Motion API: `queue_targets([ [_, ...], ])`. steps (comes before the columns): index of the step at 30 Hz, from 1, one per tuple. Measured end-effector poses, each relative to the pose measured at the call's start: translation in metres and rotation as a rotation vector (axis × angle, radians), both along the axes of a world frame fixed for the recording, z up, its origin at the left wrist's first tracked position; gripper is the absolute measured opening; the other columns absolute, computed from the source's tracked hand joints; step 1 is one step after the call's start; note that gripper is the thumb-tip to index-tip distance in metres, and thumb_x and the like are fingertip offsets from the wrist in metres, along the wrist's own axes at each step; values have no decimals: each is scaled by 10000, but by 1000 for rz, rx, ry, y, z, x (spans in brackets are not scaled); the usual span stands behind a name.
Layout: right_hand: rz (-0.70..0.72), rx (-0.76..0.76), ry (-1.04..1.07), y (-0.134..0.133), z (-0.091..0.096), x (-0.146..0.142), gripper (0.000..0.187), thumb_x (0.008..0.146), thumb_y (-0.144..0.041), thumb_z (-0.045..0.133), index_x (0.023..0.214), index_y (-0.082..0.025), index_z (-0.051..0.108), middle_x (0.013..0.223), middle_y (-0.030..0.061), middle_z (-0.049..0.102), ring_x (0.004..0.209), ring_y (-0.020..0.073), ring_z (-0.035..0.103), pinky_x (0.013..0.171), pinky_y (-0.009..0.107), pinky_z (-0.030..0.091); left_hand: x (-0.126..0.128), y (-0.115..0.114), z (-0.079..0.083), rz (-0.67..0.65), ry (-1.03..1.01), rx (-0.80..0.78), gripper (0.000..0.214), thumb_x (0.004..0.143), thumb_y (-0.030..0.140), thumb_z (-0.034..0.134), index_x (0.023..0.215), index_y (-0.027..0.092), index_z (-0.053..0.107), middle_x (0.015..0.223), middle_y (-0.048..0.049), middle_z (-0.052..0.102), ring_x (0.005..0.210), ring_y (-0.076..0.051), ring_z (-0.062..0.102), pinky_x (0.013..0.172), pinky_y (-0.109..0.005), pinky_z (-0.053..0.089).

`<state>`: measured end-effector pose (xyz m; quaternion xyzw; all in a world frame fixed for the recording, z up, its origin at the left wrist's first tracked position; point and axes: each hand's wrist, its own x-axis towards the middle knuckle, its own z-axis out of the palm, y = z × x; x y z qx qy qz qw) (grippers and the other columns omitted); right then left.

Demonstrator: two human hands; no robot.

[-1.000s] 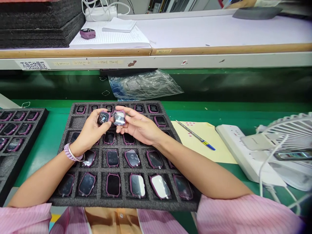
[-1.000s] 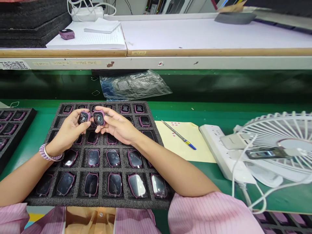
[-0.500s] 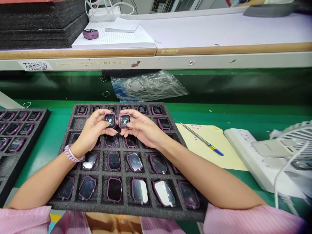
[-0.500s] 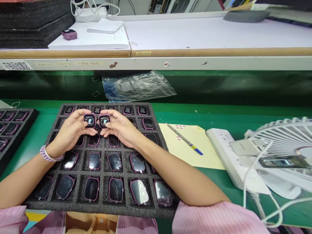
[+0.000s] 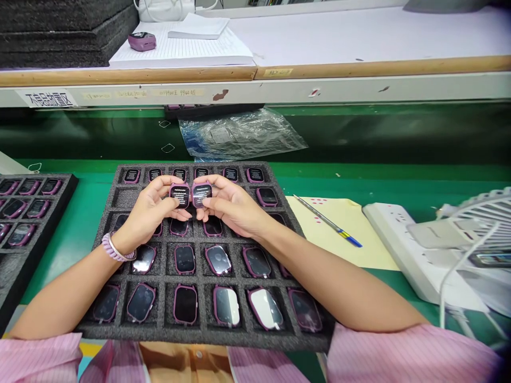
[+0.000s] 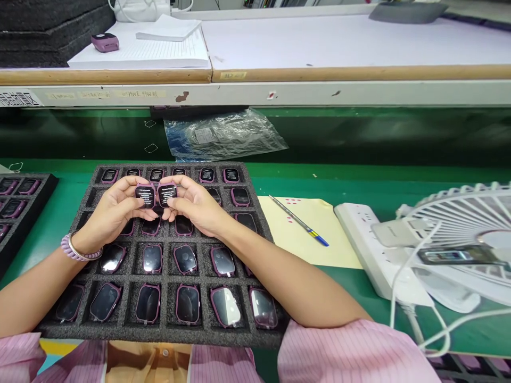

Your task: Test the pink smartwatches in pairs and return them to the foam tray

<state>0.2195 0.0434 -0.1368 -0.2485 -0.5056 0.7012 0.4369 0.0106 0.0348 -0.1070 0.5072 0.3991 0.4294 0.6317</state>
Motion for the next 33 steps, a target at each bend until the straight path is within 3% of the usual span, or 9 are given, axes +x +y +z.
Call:
queue_targets([
  [6,0,-8,2,1,-1,-1,462,898,-293,836,1232,-182,537,857,-11,701,698,127,708,629,219,585,0,0,0,-7,-8,1,432,739,224,753,1124,164,566,1032,-30,709,660,-160,766,653,-239,686],
  [19,6,21,20,-1,0,-1,456,850,-174,783,1230,-174,531,910,-12,699,703,111,704,628,203,569,0,1,0,-21,-21,14,413,770,226,764,1117,152,553,1040,-21,690,639,-155,764,638,-224,684],
  [26,-37,46,1,0,-2,-2,532,801,-188,860,1218,-191,531,954,-15,676,689,101,683,613,198,551,1,2,-3,-36,-68,43,474,720,126,778,1141,161,562,1075,-15,692,697,-151,778,700,-223,693],
  [33,-65,-95,27,1,0,-3,443,895,-445,839,1132,-181,574,766,-39,645,563,108,634,540,204,523,1,1,1,-34,-79,-56,326,877,349,702,1111,146,600,938,-26,701,652,-205,773,635,-290,697],
])
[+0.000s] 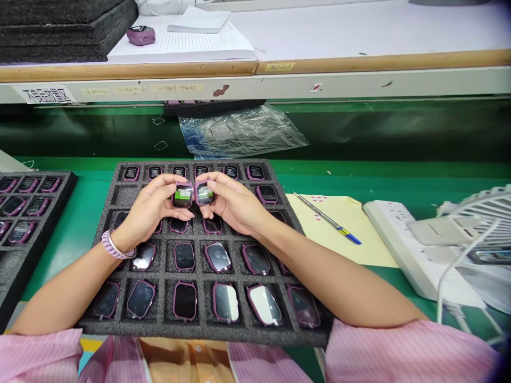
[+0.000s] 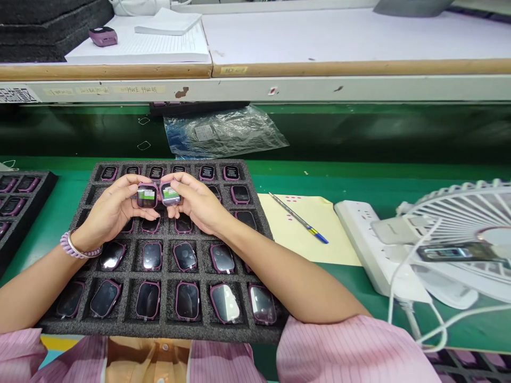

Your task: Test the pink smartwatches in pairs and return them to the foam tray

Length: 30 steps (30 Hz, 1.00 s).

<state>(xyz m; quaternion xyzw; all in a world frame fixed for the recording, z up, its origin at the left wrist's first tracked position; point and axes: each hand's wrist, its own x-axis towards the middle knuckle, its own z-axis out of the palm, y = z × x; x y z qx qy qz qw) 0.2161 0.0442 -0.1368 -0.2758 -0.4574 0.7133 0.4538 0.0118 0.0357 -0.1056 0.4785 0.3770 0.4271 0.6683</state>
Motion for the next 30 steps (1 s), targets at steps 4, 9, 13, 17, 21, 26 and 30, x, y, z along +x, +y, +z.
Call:
queue_targets([
  [4,-12,5,-13,-1,1,0,487,834,-386,900,1131,-180,574,771,-42,648,561,99,626,546,198,520,0,-1,2,-3,8,-1,338,810,267,722,1105,150,608,933,-15,708,664,-206,779,651,-277,696],
  [9,-18,52,-57,-1,-1,0,495,835,-386,900,1138,-183,566,778,-44,627,569,97,609,543,205,504,0,-3,3,-3,30,-2,391,745,240,725,1107,156,606,951,-13,720,668,-210,783,662,-273,699],
  [13,-15,74,-85,-2,-1,0,485,837,-370,878,1152,-190,556,786,-45,619,578,99,604,548,214,495,1,-3,2,7,45,4,396,748,261,740,1105,155,606,952,-12,720,664,-207,781,657,-267,698],
  [17,8,89,-74,-3,2,1,463,811,-265,839,1165,-191,551,811,-41,629,616,107,626,566,220,505,1,-2,3,24,54,14,389,759,260,762,1098,156,602,941,-6,717,647,-194,774,638,-255,692],
  [21,24,76,-55,-2,1,1,461,813,-247,822,1179,-191,548,832,-33,653,629,109,640,581,222,533,0,-2,2,25,48,15,393,770,276,764,1107,155,602,948,-11,718,643,-188,771,638,-257,692],
  [26,33,70,-35,-2,-1,1,446,862,-322,841,1181,-192,558,850,-22,673,635,115,666,586,218,548,-1,-2,0,8,49,41,399,782,280,778,1115,153,597,967,-19,710,651,-180,770,646,-255,692],
  [30,19,81,-46,-3,0,1,457,871,-342,857,1192,-193,569,880,-17,674,634,107,663,578,213,541,-1,-2,-2,5,76,73,412,793,271,801,1123,161,580,1039,-32,698,652,-165,766,638,-249,686],
])
